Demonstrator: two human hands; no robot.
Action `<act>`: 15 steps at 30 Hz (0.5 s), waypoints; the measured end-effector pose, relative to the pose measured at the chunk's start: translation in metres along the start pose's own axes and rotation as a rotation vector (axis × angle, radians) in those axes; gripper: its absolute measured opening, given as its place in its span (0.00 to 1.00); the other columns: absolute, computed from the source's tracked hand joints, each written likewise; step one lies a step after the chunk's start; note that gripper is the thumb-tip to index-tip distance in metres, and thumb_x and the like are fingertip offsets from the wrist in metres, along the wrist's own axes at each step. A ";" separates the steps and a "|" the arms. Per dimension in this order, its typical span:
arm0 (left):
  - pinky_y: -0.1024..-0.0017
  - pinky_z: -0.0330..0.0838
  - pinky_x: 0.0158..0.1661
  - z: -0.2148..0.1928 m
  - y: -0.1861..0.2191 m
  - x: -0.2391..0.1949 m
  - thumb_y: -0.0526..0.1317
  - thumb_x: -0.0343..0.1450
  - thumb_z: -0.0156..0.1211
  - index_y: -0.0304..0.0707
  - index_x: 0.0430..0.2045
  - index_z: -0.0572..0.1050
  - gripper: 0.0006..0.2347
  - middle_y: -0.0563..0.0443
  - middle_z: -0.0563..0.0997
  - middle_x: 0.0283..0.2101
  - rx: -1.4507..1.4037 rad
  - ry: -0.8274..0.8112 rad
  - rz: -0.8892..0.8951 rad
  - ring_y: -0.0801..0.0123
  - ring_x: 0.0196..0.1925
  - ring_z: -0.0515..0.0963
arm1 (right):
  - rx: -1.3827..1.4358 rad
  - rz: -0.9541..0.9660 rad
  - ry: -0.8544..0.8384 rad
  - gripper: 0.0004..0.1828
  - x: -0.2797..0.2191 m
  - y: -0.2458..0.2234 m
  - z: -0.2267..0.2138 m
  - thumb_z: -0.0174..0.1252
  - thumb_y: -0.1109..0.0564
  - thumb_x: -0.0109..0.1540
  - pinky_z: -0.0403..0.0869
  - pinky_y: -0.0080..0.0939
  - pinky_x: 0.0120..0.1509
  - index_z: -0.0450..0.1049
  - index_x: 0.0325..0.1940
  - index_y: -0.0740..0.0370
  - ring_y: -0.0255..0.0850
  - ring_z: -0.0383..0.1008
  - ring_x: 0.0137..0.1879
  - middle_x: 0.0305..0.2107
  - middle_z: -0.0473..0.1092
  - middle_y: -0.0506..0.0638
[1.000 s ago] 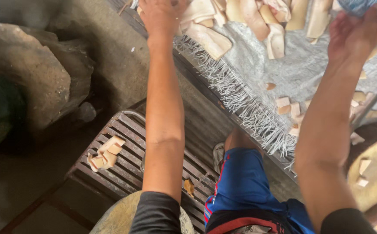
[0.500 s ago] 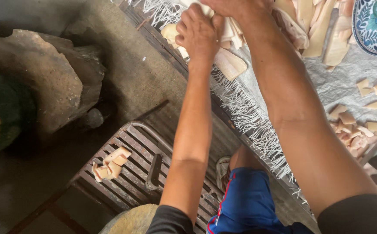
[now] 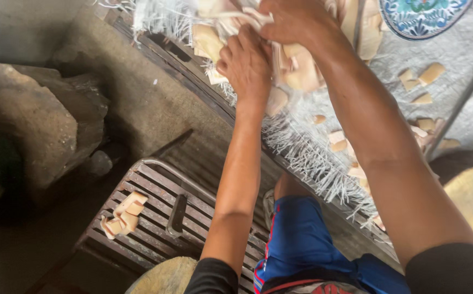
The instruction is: The person sits on a low bench and uses a large knife to slice strips of pork belly into small cubes on a round wooden cutting board. They repeatedly gather the cut pieces and move them to the side of the board.
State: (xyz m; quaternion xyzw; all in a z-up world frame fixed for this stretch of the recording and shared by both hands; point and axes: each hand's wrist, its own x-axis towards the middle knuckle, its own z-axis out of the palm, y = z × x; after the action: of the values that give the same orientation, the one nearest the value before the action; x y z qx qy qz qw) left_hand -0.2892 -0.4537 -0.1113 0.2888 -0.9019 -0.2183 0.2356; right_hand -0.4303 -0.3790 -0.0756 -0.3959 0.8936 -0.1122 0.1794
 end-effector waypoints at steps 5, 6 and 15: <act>0.51 0.65 0.48 -0.014 0.021 -0.043 0.43 0.68 0.61 0.43 0.49 0.69 0.17 0.46 0.75 0.43 -0.189 -0.213 -0.008 0.53 0.48 0.75 | 0.025 0.044 0.101 0.21 -0.105 0.010 0.013 0.65 0.48 0.60 0.71 0.60 0.59 0.77 0.55 0.56 0.63 0.74 0.54 0.44 0.74 0.66; 0.50 0.66 0.48 -0.012 0.031 -0.052 0.42 0.69 0.62 0.42 0.50 0.70 0.16 0.45 0.76 0.45 -0.197 -0.259 -0.022 0.51 0.50 0.75 | 0.036 0.151 0.055 0.20 -0.125 0.010 0.016 0.64 0.48 0.60 0.70 0.61 0.60 0.77 0.55 0.54 0.63 0.72 0.57 0.46 0.73 0.65; 0.47 0.60 0.67 -0.033 0.077 -0.117 0.39 0.67 0.63 0.34 0.62 0.66 0.26 0.34 0.69 0.64 -0.453 -0.162 0.232 0.40 0.68 0.67 | -0.248 0.513 -0.063 0.21 -0.246 0.018 -0.014 0.69 0.42 0.58 0.63 0.69 0.63 0.79 0.54 0.43 0.67 0.62 0.65 0.59 0.65 0.65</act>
State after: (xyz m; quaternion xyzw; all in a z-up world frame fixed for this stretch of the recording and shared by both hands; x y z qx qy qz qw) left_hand -0.2187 -0.3320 -0.0797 0.1052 -0.8729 -0.4087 0.2448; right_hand -0.2947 -0.1824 -0.0119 -0.1794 0.9654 0.0595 0.1799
